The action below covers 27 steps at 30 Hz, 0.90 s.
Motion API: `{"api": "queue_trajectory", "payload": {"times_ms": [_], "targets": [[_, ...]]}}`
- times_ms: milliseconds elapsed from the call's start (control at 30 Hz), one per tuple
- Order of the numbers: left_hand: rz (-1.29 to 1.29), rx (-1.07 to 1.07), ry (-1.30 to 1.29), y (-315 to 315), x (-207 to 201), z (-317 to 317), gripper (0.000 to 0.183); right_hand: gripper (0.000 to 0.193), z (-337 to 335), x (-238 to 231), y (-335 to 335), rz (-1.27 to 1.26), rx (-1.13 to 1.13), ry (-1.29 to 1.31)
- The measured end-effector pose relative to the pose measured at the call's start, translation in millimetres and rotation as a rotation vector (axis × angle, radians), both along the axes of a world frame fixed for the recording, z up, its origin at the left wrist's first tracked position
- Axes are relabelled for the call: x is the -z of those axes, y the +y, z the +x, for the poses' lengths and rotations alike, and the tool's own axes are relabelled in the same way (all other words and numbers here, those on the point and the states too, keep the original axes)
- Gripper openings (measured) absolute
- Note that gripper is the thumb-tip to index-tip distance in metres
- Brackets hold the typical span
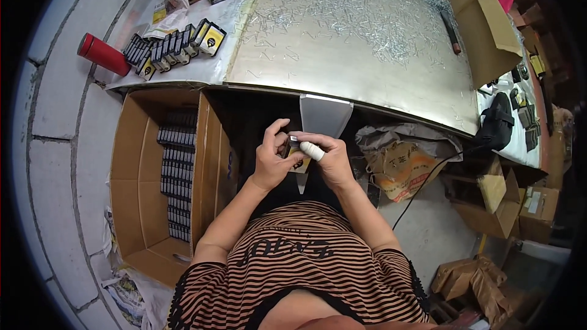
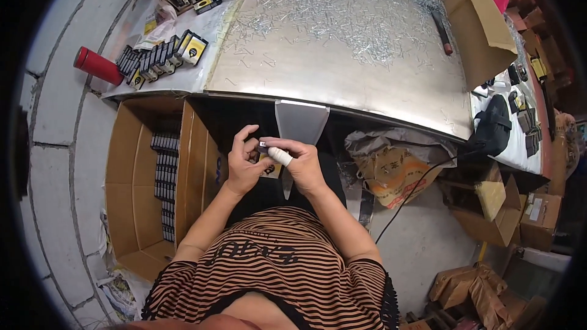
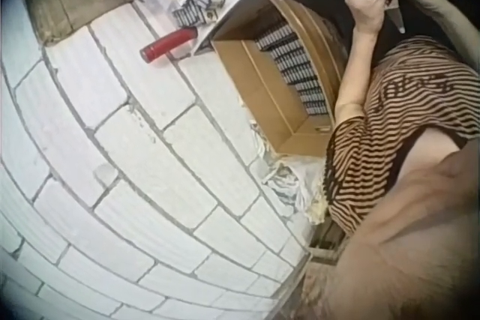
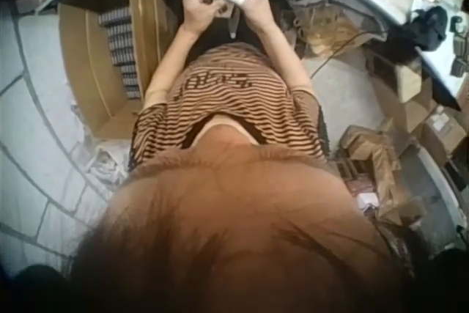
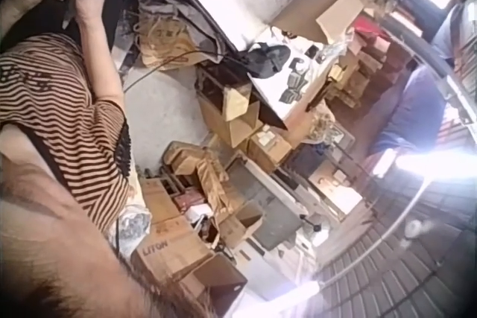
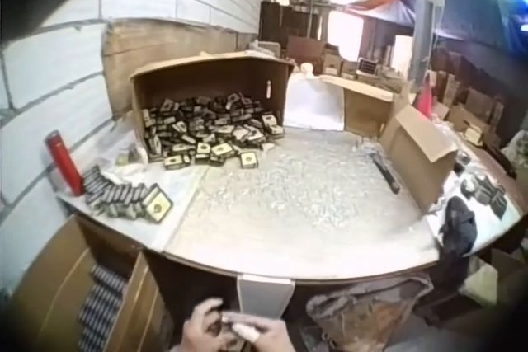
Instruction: Packaging measuring tapes into individual small boxes and then into a larger shipping carton.
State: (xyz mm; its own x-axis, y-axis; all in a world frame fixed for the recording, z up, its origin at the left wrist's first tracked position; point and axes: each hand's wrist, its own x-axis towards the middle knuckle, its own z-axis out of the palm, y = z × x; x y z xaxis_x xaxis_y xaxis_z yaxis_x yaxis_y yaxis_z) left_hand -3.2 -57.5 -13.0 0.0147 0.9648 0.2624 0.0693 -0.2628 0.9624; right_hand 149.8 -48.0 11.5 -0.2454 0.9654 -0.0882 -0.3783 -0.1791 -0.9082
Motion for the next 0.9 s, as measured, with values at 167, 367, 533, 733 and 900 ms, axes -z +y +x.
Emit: {"api": "queue_trajectory", "payload": {"times_ms": [167,367,533,733,900], "targets": [[-0.011,0.013,0.109,10.6,-10.1,0.8,0.084,0.019,6.8,-4.0,17.0,-0.109,0.069,-0.194],[-0.022,0.058,-0.003,26.3,-14.8,0.8,0.071,0.022,19.5,-13.2,33.6,0.025,-0.057,-0.394],[-0.044,0.002,-0.075,73.3,-35.4,2.4,0.032,0.029,6.2,-23.9,60.1,0.276,0.056,-0.43],[0.071,-0.34,1.097,199.0,-118.6,-79.8,0.026,0.045,-17.0,-32.0,141.1,0.424,-0.015,-0.662],[0.211,-0.384,1.247,357.5,-72.7,-166.8,0.059,0.063,-80.4,-37.8,203.7,0.722,-0.202,-1.394]]}}
